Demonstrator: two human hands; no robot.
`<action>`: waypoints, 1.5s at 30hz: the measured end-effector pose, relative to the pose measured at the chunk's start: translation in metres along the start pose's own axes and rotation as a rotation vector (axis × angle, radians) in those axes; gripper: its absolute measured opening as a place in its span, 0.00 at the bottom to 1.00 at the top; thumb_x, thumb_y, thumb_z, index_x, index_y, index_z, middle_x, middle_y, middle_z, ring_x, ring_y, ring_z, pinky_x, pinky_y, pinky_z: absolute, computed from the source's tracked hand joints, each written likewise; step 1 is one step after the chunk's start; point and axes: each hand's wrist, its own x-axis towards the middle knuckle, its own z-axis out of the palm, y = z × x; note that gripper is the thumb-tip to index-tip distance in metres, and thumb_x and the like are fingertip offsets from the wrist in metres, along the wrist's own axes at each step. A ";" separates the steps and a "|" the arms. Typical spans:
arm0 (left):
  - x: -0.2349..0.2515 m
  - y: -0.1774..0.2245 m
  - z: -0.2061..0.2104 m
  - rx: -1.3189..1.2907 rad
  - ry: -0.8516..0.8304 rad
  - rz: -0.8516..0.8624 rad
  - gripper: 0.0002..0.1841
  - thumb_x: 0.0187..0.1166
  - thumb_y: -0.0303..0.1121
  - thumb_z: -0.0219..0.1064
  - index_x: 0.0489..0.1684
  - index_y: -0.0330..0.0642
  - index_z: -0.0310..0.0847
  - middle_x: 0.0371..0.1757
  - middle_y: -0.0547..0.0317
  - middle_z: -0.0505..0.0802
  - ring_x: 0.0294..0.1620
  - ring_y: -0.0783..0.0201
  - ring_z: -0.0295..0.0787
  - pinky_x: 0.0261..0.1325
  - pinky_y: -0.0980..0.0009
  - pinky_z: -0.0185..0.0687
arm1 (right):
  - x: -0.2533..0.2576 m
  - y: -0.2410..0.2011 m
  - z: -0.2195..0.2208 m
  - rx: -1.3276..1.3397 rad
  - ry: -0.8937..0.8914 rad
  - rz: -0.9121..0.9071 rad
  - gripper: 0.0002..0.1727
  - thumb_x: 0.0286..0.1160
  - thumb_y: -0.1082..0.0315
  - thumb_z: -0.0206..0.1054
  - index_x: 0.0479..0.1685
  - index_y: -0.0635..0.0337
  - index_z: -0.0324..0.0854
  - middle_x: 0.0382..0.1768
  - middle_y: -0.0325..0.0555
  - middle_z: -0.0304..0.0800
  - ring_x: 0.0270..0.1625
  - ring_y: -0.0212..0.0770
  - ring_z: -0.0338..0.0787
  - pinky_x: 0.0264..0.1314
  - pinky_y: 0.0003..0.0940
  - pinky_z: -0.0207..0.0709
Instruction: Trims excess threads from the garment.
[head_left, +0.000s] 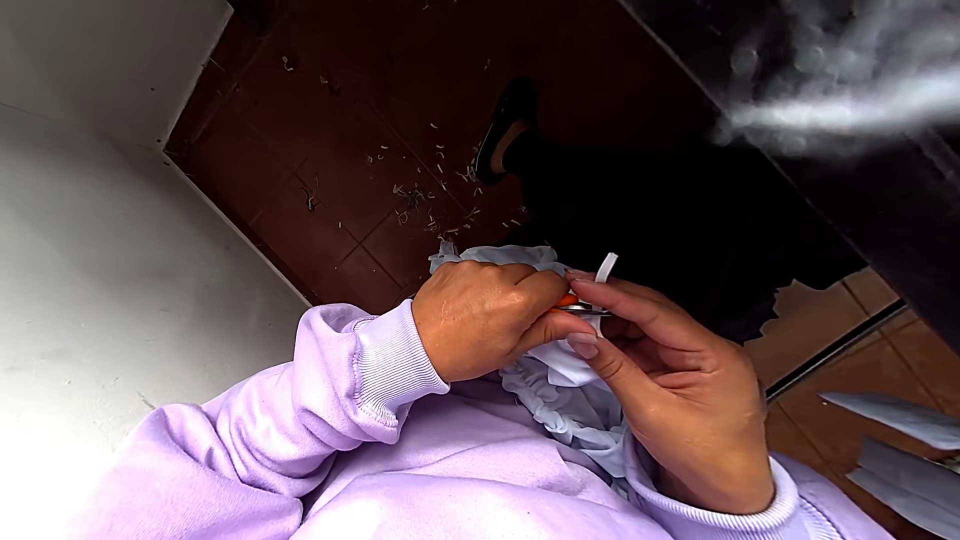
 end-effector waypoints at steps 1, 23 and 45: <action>0.000 -0.001 0.001 -0.010 0.007 0.000 0.19 0.84 0.45 0.66 0.31 0.37 0.86 0.24 0.55 0.88 0.26 0.58 0.88 0.23 0.62 0.78 | 0.000 0.001 0.000 -0.001 -0.009 0.003 0.23 0.75 0.70 0.72 0.72 0.59 0.83 0.68 0.37 0.86 0.57 0.26 0.90 0.59 0.17 0.85; -0.002 -0.016 -0.009 -0.960 0.076 -0.103 0.04 0.71 0.18 0.72 0.37 0.23 0.85 0.26 0.58 0.88 0.28 0.82 0.79 0.33 0.85 0.74 | 0.011 0.002 0.009 -0.120 0.085 -0.133 0.09 0.78 0.59 0.73 0.51 0.43 0.81 0.48 0.20 0.87 0.52 0.19 0.87 0.58 0.17 0.83; -0.008 -0.006 -0.007 -0.701 0.131 -0.078 0.16 0.81 0.27 0.67 0.18 0.32 0.80 0.17 0.61 0.80 0.22 0.76 0.72 0.26 0.78 0.64 | 0.004 -0.005 0.009 0.026 -0.012 0.008 0.26 0.69 0.55 0.79 0.63 0.38 0.72 0.46 0.17 0.87 0.46 0.16 0.88 0.49 0.13 0.84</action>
